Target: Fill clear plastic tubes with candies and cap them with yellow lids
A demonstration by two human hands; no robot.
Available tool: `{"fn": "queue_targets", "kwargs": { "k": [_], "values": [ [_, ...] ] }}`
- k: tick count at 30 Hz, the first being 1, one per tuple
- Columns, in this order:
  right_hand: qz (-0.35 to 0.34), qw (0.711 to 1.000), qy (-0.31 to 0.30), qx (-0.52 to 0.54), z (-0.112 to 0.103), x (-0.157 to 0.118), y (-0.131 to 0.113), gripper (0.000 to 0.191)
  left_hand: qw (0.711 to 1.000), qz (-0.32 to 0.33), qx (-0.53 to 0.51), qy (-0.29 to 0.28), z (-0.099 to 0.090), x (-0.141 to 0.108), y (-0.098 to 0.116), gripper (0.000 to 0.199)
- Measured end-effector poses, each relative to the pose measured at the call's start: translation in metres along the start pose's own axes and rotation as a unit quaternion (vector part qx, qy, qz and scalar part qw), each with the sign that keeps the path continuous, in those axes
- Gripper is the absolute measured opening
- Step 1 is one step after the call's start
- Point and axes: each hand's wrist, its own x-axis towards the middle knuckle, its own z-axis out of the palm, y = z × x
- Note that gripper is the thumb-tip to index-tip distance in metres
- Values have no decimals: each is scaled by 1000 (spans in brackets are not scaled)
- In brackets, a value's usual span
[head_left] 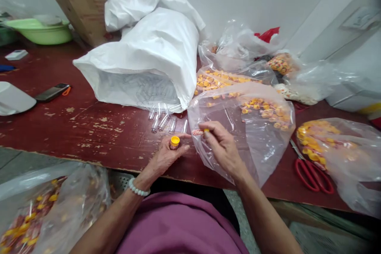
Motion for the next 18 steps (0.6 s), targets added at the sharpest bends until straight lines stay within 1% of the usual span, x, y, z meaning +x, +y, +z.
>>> {"fn": "queue_targets", "kwargs": {
  "k": [1,3,5,7,8,10,12,13,15,17,18],
  "values": [
    [-29,999,-22,0,5,-4,-11,24,1000,14,2,-4,2,0,2,34],
    [-69,996,-54,-21,11,-8,-23,29,999,34,-1,-23,4,-1,6,31],
    [-76,994,-70,-38,14,-8,-26,34,998,40,-2,-39,3,-3,7,29],
    [-58,996,-66,-26,14,-5,-23,35,998,41,11,-37,1,-4,4,26],
    [-42,998,-50,-10,15,-2,-22,33,998,42,23,-29,-1,-5,3,25],
    [-9,1000,5,23,18,5,-18,28,997,45,59,-18,-1,-7,-1,21],
    [8,997,78,28,25,12,-17,26,993,47,98,-38,3,-10,-1,15],
    [3,994,104,20,31,15,-16,27,991,46,111,-54,6,-11,0,11],
    [-24,993,118,2,41,19,-16,29,988,45,127,-77,15,-14,5,10],
    [-42,993,112,-4,50,21,-16,30,988,46,127,-72,23,-16,11,14],
    [-41,993,107,2,53,21,-15,29,990,45,120,-65,26,-16,13,15]
  ]
}}
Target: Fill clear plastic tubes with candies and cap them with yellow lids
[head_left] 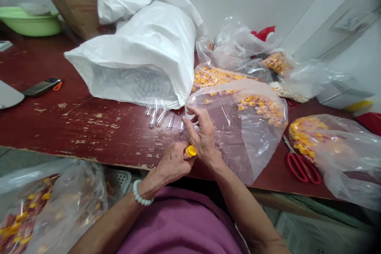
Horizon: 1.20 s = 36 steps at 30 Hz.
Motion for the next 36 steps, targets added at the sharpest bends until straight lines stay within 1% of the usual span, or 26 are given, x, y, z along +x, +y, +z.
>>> {"fn": "queue_targets", "kwargs": {
  "k": [2,4,6,7,9,10,11,13,14,15,16,17,18,19,22,24,26,29,31,32,33,34,35,36],
  "values": [
    [41,999,10,34,2,0,4,27,999,-20,-40,-5,4,1,3,13],
    [111,989,33,91,-1,1,10,27,990,-70,-121,-28,4,2,3,11],
    [171,973,69,138,-8,3,17,29,966,-132,-215,-56,2,2,0,16],
    [187,967,82,150,-12,3,19,30,951,-158,-258,-70,-1,1,-2,20],
    [186,968,80,151,-23,0,20,29,922,-193,-323,-89,-6,-1,-5,28],
    [174,972,59,144,-28,-2,18,29,910,-206,-347,-97,-9,-2,-7,29],
    [157,979,23,131,-33,-6,14,28,899,-216,-368,-100,-11,-3,-9,29],
    [99,988,-81,83,-38,-15,6,31,879,-229,-408,-93,-11,-4,-13,30],
    [59,988,-137,51,-38,-21,1,37,868,-229,-432,-83,-11,-5,-15,31],
    [15,982,-188,17,-36,-26,-2,48,858,-224,-458,-69,-9,-5,-17,33],
    [-27,973,-229,-15,-33,-31,-3,62,846,-217,-484,-53,-7,-5,-20,35],
    [-62,964,-254,-43,-28,-36,-4,75,835,-212,-506,-39,-5,-5,-22,38],
    [-88,958,-265,-62,-24,-41,-3,84,827,-210,-522,-26,-3,-5,-24,40],
    [-103,956,-265,-75,-19,-46,-1,87,821,-211,-531,-12,-2,-5,-26,43],
    [-122,961,-230,-97,-8,-57,6,80,816,-218,-536,4,0,-9,-30,51],
    [-131,964,-211,-98,-1,-60,9,73,813,-210,-543,-6,-2,-13,-32,53],
    [-137,963,-215,-85,6,-60,8,69,812,-200,-549,-11,-6,-18,-32,53],
    [-146,950,-274,-42,17,-59,-5,67,821,-174,-543,28,-17,-35,-29,48],
    [-142,941,-308,-8,22,-56,-14,75,835,-170,-519,65,-32,-53,-30,42],
    [-126,942,-310,5,22,-55,-17,80,841,-176,-503,91,-43,-64,-32,39],
    [-102,948,-301,12,21,-52,-18,84,844,-186,-487,123,-57,-76,-37,36],
    [-74,955,-287,13,19,-50,-17,84,843,-195,-471,169,-73,-90,-44,34],
    [-46,961,-272,7,16,-47,-14,79,835,-207,-455,229,-90,-104,-53,31],
    [-21,966,-258,1,12,-45,-10,69,825,-215,-431,295,-108,-119,-63,27]
  ]
}}
